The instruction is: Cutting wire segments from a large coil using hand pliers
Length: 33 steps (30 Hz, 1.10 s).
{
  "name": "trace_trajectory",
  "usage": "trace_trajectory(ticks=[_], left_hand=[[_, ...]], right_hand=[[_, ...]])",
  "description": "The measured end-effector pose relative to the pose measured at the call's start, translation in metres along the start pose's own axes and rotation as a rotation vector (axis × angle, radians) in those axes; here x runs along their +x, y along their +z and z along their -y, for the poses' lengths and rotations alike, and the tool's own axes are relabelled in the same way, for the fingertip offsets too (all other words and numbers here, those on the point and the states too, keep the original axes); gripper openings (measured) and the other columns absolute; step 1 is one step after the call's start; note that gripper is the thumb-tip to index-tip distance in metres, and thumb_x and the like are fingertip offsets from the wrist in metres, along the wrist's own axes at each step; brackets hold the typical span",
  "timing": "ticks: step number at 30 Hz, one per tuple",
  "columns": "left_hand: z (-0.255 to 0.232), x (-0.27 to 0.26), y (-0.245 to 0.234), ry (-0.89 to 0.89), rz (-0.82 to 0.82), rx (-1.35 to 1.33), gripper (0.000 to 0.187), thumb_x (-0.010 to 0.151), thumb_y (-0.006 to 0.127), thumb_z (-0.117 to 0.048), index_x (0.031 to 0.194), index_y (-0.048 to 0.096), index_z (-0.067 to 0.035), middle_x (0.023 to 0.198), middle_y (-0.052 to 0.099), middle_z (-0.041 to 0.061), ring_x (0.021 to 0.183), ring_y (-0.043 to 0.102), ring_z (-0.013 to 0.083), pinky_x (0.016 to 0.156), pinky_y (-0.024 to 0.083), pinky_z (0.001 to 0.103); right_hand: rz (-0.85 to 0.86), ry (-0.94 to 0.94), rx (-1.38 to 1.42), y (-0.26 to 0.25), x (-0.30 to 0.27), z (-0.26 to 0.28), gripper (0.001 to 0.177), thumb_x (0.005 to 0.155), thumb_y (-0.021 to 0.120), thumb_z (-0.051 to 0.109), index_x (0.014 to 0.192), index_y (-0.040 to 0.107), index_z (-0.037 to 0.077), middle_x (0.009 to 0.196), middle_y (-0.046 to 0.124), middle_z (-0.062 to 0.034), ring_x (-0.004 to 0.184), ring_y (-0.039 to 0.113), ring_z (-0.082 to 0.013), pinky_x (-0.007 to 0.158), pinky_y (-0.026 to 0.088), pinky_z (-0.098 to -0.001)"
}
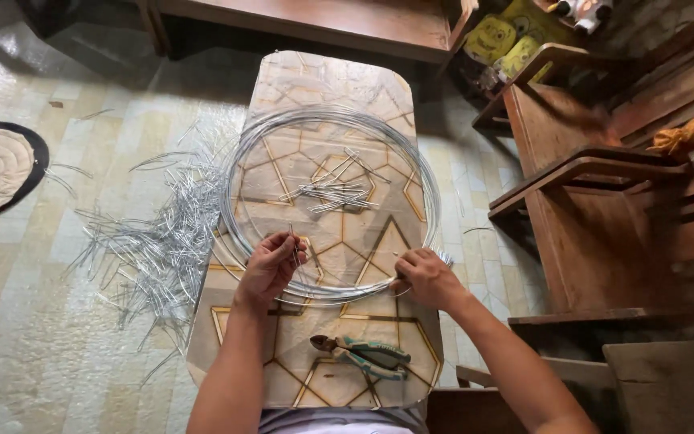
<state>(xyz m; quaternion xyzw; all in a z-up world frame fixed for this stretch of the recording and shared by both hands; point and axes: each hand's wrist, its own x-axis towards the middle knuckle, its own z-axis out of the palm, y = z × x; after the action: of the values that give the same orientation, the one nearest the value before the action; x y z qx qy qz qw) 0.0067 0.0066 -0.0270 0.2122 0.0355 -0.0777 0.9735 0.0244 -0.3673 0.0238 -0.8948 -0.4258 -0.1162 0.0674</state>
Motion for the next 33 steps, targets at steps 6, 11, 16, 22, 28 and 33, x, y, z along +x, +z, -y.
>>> trace_trajectory(ticks=[6, 11, 16, 22, 28, 33], left_hand=[[-0.001, -0.002, 0.013, 0.022, -0.007, 0.023, 0.013, 0.1, 0.06, 0.0, 0.108, 0.07, 0.004, 0.094, 0.075, 0.021, 0.088, 0.078, 0.031, 0.08, 0.065, 0.039], [-0.006, 0.001, 0.001, 0.034, 0.0, 0.0, 0.013, 0.1, 0.06, 0.002, 0.108, 0.07, 0.003, 0.095, 0.076, 0.021, 0.09, 0.078, 0.0318, 0.08, 0.066, 0.04], [-0.024, -0.003, -0.001, 0.066, -0.016, 0.007, 0.014, 0.1, 0.06, 0.0, 0.109, 0.071, -0.002, 0.097, 0.076, 0.016, 0.093, 0.077, 0.0283, 0.082, 0.065, 0.035], [-0.051, -0.006, -0.005, 0.169, -0.059, 0.023, 0.014, 0.103, 0.059, -0.003, 0.112, 0.069, -0.001, 0.096, 0.075, 0.012, 0.092, 0.076, 0.0207, 0.08, 0.063, 0.026], [-0.055, -0.001, 0.001, 0.186, -0.084, -0.001, 0.014, 0.103, 0.06, -0.004, 0.113, 0.068, -0.001, 0.096, 0.072, 0.011, 0.093, 0.074, 0.018, 0.08, 0.059, 0.02], [-0.044, -0.002, 0.004, 0.314, -0.123, 0.01, 0.014, 0.105, 0.059, -0.007, 0.113, 0.071, -0.007, 0.097, 0.074, 0.008, 0.091, 0.074, 0.0174, 0.081, 0.062, 0.023]], right_hand=[[-0.001, 0.143, 0.014, -0.005, -0.008, 0.018, 0.036, 0.092, 0.064, 0.056, 0.083, 0.055, 0.021, 0.081, 0.058, -0.001, 0.086, 0.067, -0.0264, 0.087, 0.051, -0.0412], [0.025, 0.214, -0.029, -0.003, -0.007, 0.026, 0.042, 0.093, 0.058, 0.062, 0.083, 0.053, 0.021, 0.079, 0.057, -0.0007, 0.085, 0.067, -0.0255, 0.085, 0.049, -0.0404], [0.017, 0.194, 0.004, 0.001, 0.016, 0.045, 0.046, 0.098, 0.049, 0.064, 0.083, 0.053, 0.021, 0.077, 0.057, -0.001, 0.082, 0.066, -0.025, 0.083, 0.049, -0.0404], [0.022, 0.135, 0.065, -0.029, 0.048, 0.065, 0.032, 0.093, 0.067, 0.052, 0.089, 0.059, 0.021, 0.084, 0.058, -0.0013, 0.081, 0.065, -0.0256, 0.078, 0.049, -0.0388], [0.092, 0.107, 0.416, -0.082, 0.055, 0.077, 0.037, 0.082, 0.083, 0.044, 0.099, 0.063, 0.018, 0.073, 0.06, -0.006, 0.072, 0.068, -0.0335, 0.067, 0.054, -0.043], [0.052, 0.089, 0.4, -0.1, 0.051, 0.068, 0.03, 0.096, 0.07, 0.032, 0.073, 0.058, 0.016, 0.064, 0.054, -0.0045, 0.061, 0.063, -0.0339, 0.06, 0.052, -0.0404]])
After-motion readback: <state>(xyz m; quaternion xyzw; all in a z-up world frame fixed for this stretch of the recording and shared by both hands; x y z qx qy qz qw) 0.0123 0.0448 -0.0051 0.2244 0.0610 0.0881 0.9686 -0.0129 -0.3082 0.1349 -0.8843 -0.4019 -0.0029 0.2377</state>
